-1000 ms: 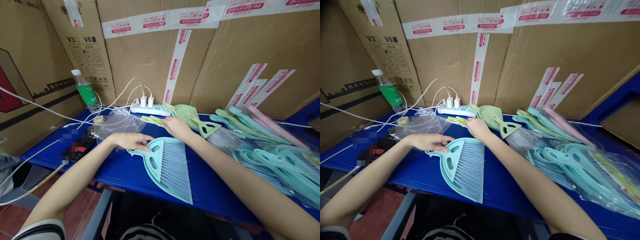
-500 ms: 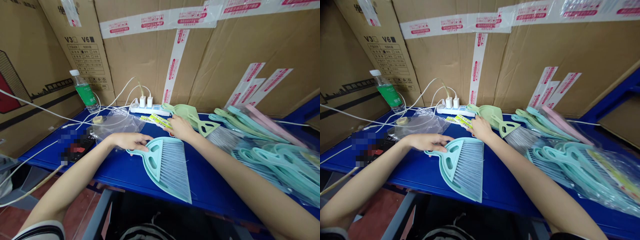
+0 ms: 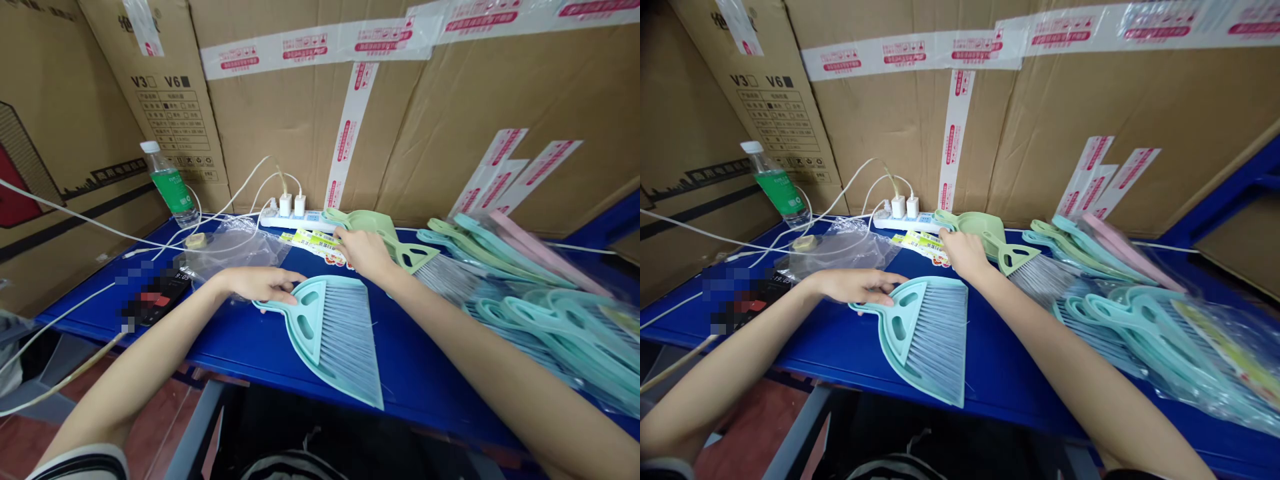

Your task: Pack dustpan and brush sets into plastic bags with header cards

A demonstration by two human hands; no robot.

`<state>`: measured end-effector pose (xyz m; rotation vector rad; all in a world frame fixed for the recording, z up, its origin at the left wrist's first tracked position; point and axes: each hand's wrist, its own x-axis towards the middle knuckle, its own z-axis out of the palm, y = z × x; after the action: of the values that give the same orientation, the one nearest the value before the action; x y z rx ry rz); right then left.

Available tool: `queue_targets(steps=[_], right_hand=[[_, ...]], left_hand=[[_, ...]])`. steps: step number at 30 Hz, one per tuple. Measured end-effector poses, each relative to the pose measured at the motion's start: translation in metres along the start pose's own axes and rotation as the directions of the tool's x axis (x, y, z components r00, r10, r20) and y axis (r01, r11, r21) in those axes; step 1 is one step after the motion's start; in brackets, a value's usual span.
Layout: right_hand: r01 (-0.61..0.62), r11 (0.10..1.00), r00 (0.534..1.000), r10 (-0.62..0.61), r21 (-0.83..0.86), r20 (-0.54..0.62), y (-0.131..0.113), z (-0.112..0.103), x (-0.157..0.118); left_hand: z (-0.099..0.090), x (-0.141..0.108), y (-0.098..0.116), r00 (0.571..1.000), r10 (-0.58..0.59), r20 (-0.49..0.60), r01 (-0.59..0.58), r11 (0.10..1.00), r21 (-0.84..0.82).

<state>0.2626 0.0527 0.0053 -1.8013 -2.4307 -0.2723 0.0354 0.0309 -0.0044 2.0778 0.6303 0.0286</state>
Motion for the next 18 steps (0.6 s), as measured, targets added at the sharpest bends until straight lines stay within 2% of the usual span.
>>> queue_targets(steps=[6,9,12,14,16,18], right_hand=[[0.065,0.997,0.990,-0.060,0.034,-0.131,-0.001,-0.001,-0.003],[0.101,0.992,0.977,-0.083,0.081,-0.197,0.001,-0.008,-0.003],[0.123,0.977,0.974,-0.086,0.171,-0.210,0.008,-0.017,-0.005],[0.153,0.912,0.981,-0.094,0.380,-0.171,0.014,-0.022,-0.010],[0.137,0.758,0.990,-0.099,0.637,-0.096,0.020,-0.022,-0.020],[0.083,0.635,0.994,-0.109,0.768,-0.018,0.025,-0.020,-0.032]], left_hand=[[0.000,0.000,-0.003,1.000,0.015,-0.001,-0.015,1.000,0.005],[0.001,0.000,-0.004,1.000,0.007,0.002,-0.007,1.000,0.001],[0.001,0.000,-0.004,1.000,0.018,-0.003,-0.018,1.000,0.000],[0.001,0.001,-0.004,1.000,0.024,-0.006,-0.024,1.000,0.002],[0.001,0.001,-0.003,1.000,0.022,-0.005,-0.022,1.000,0.002],[0.001,0.001,-0.002,1.000,0.020,-0.003,-0.020,1.000,0.005]])
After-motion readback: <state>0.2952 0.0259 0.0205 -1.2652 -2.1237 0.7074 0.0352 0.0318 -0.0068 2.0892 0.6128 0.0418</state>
